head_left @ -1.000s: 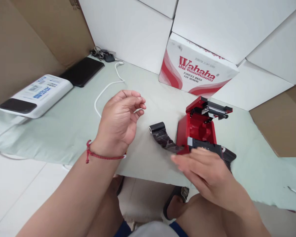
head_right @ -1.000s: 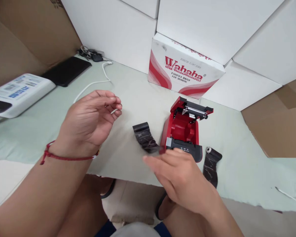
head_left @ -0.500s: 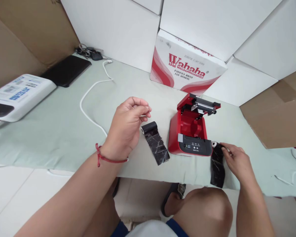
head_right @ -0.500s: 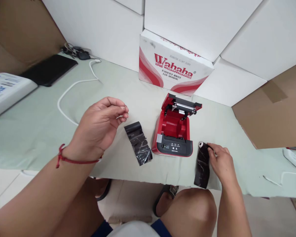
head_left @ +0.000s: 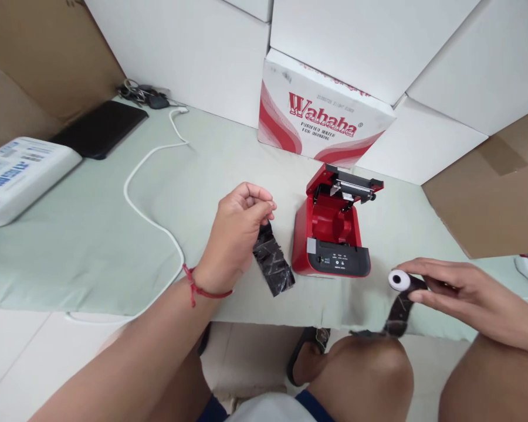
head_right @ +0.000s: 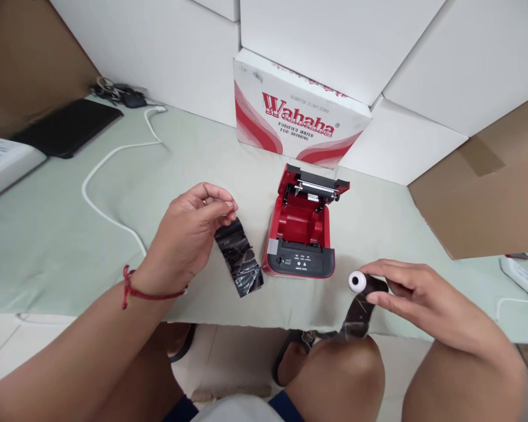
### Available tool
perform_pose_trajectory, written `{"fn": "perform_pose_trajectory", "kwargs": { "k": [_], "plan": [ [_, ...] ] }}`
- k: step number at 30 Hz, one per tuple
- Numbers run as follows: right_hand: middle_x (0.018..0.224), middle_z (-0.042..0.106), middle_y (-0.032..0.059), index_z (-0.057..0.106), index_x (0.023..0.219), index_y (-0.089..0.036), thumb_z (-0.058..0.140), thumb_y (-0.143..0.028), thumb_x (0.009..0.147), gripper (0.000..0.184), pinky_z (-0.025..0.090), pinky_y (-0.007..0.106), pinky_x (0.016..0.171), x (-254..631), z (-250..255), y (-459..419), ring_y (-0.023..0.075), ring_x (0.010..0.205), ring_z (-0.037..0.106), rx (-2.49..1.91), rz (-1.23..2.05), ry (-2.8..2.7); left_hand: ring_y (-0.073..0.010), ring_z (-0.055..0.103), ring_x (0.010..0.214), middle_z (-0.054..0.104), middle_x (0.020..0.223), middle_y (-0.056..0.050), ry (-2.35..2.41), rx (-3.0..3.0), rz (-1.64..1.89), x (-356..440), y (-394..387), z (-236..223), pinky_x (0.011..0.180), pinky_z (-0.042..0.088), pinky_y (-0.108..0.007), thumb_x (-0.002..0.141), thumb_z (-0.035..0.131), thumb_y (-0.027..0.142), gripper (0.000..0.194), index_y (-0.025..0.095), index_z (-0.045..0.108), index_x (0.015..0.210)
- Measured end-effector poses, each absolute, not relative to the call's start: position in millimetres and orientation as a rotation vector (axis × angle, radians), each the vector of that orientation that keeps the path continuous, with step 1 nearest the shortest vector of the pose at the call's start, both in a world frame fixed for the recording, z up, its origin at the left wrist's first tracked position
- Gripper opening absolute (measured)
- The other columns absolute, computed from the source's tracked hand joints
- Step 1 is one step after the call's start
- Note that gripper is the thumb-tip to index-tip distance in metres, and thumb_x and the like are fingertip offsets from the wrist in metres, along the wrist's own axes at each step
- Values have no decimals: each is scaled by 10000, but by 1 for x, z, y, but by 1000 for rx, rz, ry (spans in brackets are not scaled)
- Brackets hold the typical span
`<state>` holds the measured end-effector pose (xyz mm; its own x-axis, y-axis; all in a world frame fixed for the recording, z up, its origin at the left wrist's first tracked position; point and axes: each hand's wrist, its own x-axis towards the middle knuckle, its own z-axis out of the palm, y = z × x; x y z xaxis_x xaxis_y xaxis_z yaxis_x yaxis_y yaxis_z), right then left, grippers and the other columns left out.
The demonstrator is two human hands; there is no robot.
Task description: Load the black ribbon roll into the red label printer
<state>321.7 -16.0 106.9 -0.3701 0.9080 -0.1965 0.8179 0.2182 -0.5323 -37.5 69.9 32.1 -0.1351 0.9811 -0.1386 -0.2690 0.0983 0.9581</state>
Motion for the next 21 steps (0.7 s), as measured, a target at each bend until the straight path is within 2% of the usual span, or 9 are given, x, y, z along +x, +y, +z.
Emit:
{"fn": "perform_pose_trajectory", "kwargs": {
  "k": [2,4,7,10,13,17,21],
  "plan": [
    [1097,853,27,823,1244,-341,751,-472,970,313,642,293,700,302,126,-7,219,860,799,-1568,870,-2307,-161,575,735,630,805,6,1299,1080,1444,-31,60,30,698,458,-309,793,660,134,106,220,623,840],
    [1167,845,33,812,1267,-332,734,-474,980,329,645,311,757,278,127,9,234,950,798,-1580,773,-2262,-186,603,810,657,908,-15,1353,1451,1550,-22,44,26,747,485,-332,807,595,77,191,236,616,911],
    [1210,837,28,793,1287,-316,693,-427,994,329,628,331,760,243,110,35,224,942,786,-1644,613,-2250,-243,653,1029,695,1108,-89,1037,2051,1662,-7,18,16,872,528,-378,780,548,32,336,236,608,1040],
    [1183,841,39,780,1295,-286,665,-331,987,332,611,367,814,217,92,54,239,938,787,-1738,436,-2397,-246,681,1074,750,1113,-103,705,2452,1621,5,-2,3,958,510,-397,809,556,35,385,205,631,1146],
    [1201,836,71,784,1259,-266,664,-263,965,317,588,409,865,201,82,67,301,1042,785,-1896,312,-2541,-240,691,1147,777,1115,-112,687,2549,1524,11,-9,-7,1035,464,-395,842,547,44,384,164,652,1191],
    [1216,832,114,796,1211,-240,646,-221,959,294,569,427,849,192,74,80,343,1053,784,-1943,309,-2571,-239,664,1222,775,1172,-117,823,2615,1474,11,-6,-11,1084,444,-408,908,520,34,371,156,672,1224],
    [1206,839,115,800,1221,-229,643,-219,970,296,587,435,874,191,74,78,335,1047,793,-1907,364,-2580,-224,660,1193,792,1134,-70,825,2660,1534,9,-3,-11,1056,453,-404,991,590,61,217,166,706,1140]
  ]
}}
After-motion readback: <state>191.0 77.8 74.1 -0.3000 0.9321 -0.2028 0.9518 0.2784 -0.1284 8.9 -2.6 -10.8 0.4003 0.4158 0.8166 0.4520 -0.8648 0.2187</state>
